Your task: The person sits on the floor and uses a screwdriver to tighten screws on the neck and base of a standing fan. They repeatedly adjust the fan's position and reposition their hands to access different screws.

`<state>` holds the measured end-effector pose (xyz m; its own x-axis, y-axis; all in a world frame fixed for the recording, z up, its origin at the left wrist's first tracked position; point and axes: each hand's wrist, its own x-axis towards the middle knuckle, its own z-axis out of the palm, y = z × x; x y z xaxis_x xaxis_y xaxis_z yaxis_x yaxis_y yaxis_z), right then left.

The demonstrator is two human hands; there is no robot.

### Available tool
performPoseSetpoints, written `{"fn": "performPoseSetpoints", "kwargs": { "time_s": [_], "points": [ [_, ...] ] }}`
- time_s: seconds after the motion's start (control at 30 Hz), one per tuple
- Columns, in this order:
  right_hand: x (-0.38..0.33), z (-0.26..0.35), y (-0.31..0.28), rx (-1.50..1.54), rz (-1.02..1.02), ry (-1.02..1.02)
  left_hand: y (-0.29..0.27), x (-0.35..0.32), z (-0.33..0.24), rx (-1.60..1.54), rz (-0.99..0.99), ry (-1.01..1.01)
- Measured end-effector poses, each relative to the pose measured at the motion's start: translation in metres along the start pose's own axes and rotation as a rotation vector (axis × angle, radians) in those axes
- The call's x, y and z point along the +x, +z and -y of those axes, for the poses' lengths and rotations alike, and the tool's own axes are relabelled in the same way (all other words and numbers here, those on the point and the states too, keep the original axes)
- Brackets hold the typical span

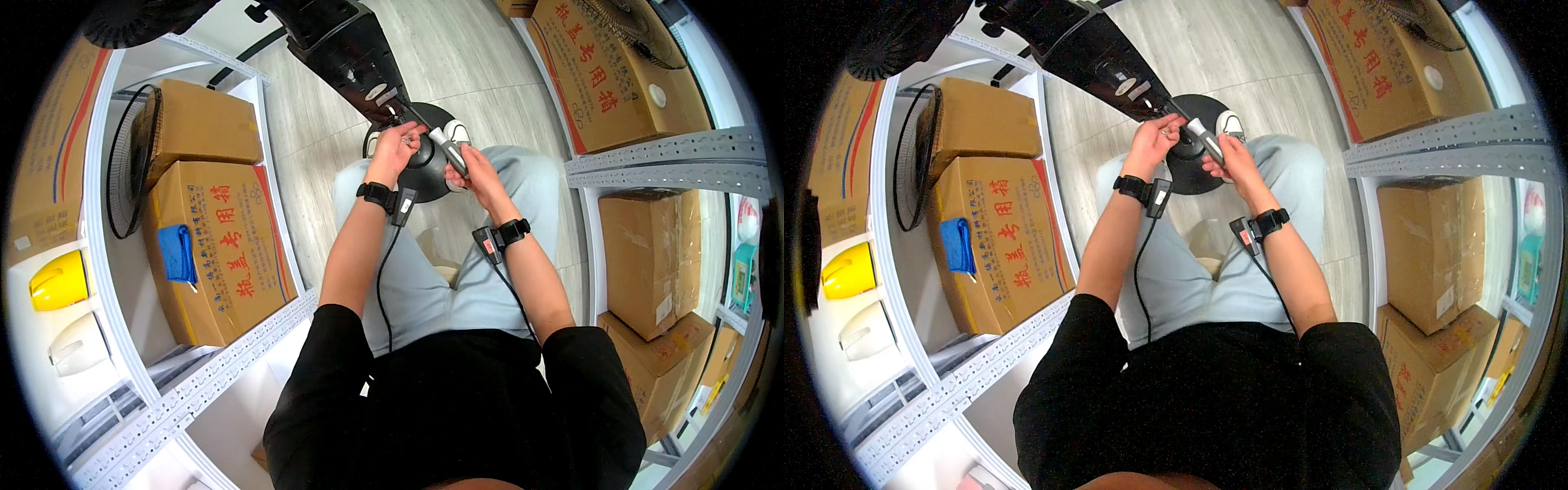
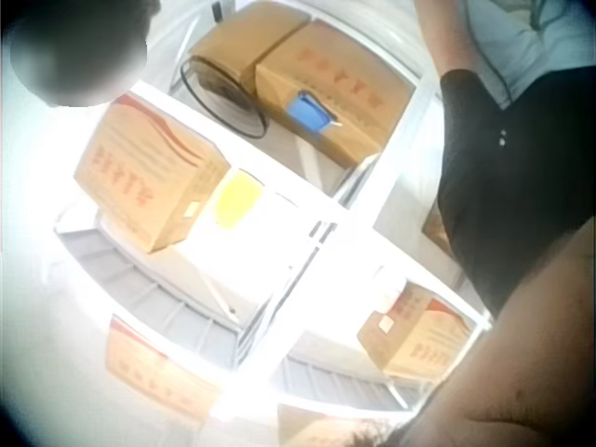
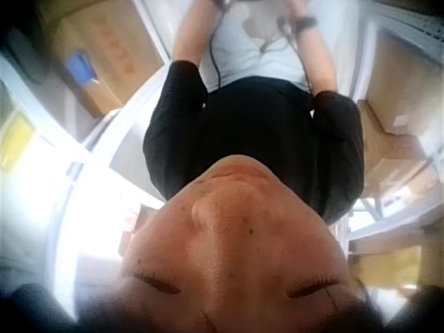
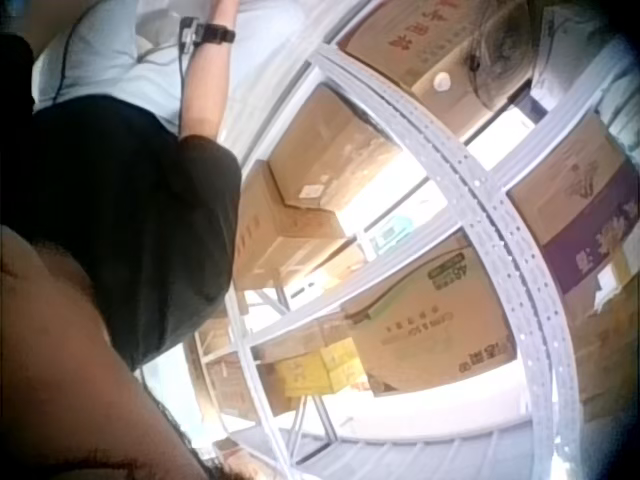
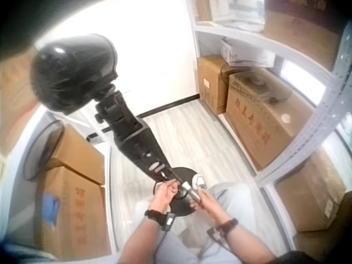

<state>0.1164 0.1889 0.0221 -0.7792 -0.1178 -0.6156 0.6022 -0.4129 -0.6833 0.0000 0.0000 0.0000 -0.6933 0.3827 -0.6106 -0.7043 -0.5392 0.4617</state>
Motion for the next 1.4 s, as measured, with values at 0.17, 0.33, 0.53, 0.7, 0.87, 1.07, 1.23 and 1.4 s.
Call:
{"fn": "performPoseSetpoints", "kwargs": {
  "time_s": [0.17, 0.33, 0.53, 0.7, 0.87, 1.07, 1.23, 1.4],
  "points": [
    [-0.005, -0.010, 0.006, -0.260, -0.162, -0.306, -0.002, -0.038, -0.035, 0.133, 0.121, -0.210],
    [-0.006, 0.007, 0.000, -0.016, -0.040, -0.013, 0.022, -0.091, -0.059, 0.268, 0.110, -0.076],
    [-0.004, -0.003, 0.012, -0.305, -0.127, -0.276, -0.009, -0.068, -0.030, 0.189, 0.154, 0.054],
    [-0.009, 0.006, 0.010, -0.066, -0.077, -0.095, -0.009, -0.056, -0.023, 0.161, 0.127, 0.121],
    [-0.008, 0.002, 0.011, -0.235, -0.083, -0.221, -0.020, -0.049, -0.025, 0.074, 0.062, 0.137],
    [-0.001, 0.007, -0.001, 0.164, 0.113, 0.003, -0.018, -0.050, -0.023, -0.042, 0.003, 0.166],
    [-0.010, 0.009, 0.013, -0.110, -0.020, -0.062, -0.018, -0.050, -0.023, -0.086, -0.012, 0.185],
    [-0.010, 0.010, 0.010, -0.027, 0.066, -0.039, -0.028, -0.044, -0.022, -0.101, 0.015, 0.180]
  ]
}}
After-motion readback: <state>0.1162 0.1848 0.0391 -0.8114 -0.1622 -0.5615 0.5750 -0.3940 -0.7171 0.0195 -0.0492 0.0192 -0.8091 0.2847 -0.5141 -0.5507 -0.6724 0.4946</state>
